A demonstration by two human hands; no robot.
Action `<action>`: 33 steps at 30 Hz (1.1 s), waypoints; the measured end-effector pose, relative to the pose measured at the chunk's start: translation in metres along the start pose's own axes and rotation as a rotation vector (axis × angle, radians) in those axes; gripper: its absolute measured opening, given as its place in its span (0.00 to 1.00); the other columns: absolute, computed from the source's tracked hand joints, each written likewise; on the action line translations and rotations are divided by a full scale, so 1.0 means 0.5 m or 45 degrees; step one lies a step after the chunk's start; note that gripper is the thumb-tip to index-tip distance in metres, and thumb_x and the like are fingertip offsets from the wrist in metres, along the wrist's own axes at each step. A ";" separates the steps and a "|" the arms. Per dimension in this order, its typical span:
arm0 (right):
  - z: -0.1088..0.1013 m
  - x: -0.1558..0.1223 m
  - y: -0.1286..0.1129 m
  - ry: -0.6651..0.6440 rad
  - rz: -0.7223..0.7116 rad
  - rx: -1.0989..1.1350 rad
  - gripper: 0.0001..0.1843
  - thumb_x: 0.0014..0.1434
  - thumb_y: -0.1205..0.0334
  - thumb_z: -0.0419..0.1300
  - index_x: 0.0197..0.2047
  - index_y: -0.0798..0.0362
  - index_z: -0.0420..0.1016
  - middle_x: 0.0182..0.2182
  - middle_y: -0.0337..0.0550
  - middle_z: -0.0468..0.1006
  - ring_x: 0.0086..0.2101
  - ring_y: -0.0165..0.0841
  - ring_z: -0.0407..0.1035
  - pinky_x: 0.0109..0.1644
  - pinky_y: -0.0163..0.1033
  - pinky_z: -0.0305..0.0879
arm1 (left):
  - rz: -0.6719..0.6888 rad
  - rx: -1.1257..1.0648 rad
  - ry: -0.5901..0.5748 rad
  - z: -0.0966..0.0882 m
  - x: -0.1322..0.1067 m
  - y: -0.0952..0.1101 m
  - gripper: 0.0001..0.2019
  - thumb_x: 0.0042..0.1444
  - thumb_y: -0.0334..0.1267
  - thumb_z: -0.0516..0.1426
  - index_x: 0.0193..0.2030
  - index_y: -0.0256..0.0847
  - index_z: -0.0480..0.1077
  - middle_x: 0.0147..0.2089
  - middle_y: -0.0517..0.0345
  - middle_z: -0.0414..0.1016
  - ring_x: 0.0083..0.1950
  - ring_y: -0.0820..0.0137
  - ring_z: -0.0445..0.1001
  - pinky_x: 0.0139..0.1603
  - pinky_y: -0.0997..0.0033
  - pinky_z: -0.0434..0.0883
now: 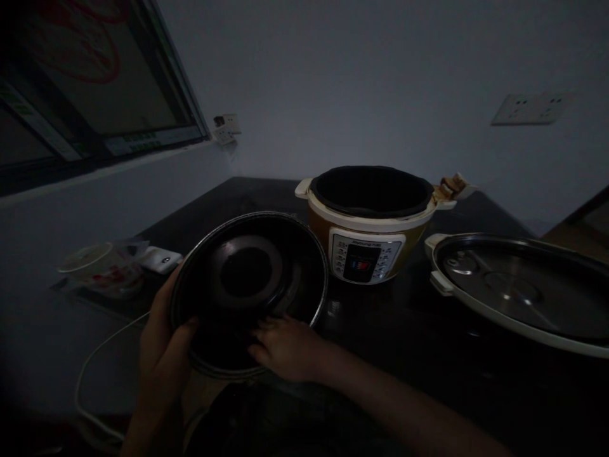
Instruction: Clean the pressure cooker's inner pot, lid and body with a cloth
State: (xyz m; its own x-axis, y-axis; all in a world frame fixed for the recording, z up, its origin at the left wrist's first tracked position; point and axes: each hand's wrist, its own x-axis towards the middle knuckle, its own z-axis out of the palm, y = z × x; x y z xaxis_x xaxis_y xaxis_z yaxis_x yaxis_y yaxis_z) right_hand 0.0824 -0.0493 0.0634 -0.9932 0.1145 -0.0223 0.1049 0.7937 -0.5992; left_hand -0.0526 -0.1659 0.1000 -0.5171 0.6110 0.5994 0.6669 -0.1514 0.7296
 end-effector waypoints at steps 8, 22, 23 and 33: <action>-0.053 0.064 0.089 0.097 0.356 -0.792 0.21 0.61 0.67 0.53 0.56 0.64 0.70 0.60 0.62 0.61 0.63 0.49 0.50 0.68 0.58 0.34 | -0.015 0.015 -0.009 -0.001 0.007 -0.001 0.28 0.58 0.35 0.52 0.66 0.51 0.56 0.67 0.63 0.59 0.68 0.58 0.55 0.68 0.56 0.54; 0.008 0.058 -0.006 -0.054 -0.019 0.351 0.30 0.65 0.48 0.48 0.65 0.57 0.59 0.63 0.54 0.60 0.63 0.42 0.52 0.66 0.49 0.48 | 0.021 -0.032 0.046 0.005 0.004 -0.007 0.26 0.61 0.35 0.51 0.66 0.51 0.56 0.67 0.60 0.59 0.68 0.61 0.55 0.68 0.60 0.54; 0.014 0.066 -0.016 -0.032 -0.057 0.530 0.29 0.66 0.49 0.48 0.64 0.56 0.59 0.62 0.52 0.62 0.62 0.40 0.54 0.66 0.47 0.49 | 0.019 -0.029 0.058 0.006 0.004 -0.007 0.26 0.61 0.35 0.51 0.66 0.50 0.57 0.67 0.60 0.59 0.68 0.60 0.55 0.68 0.60 0.54; -0.004 0.175 -0.126 0.616 0.447 2.418 0.12 0.63 0.62 0.51 0.38 0.53 0.75 0.42 0.40 0.79 0.46 0.29 0.72 0.51 0.33 0.67 | -0.036 -0.136 0.153 0.016 0.005 -0.020 0.24 0.61 0.35 0.52 0.64 0.52 0.59 0.67 0.61 0.60 0.68 0.62 0.56 0.67 0.63 0.54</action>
State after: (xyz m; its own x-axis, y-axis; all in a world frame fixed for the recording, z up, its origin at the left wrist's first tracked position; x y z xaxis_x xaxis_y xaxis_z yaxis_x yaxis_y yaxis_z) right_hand -0.0109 -0.0881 0.1006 -0.8166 0.4778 -0.3237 -0.2457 -0.7954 -0.5541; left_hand -0.0561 -0.1565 0.0915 -0.5996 0.5197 0.6086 0.5936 -0.2212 0.7738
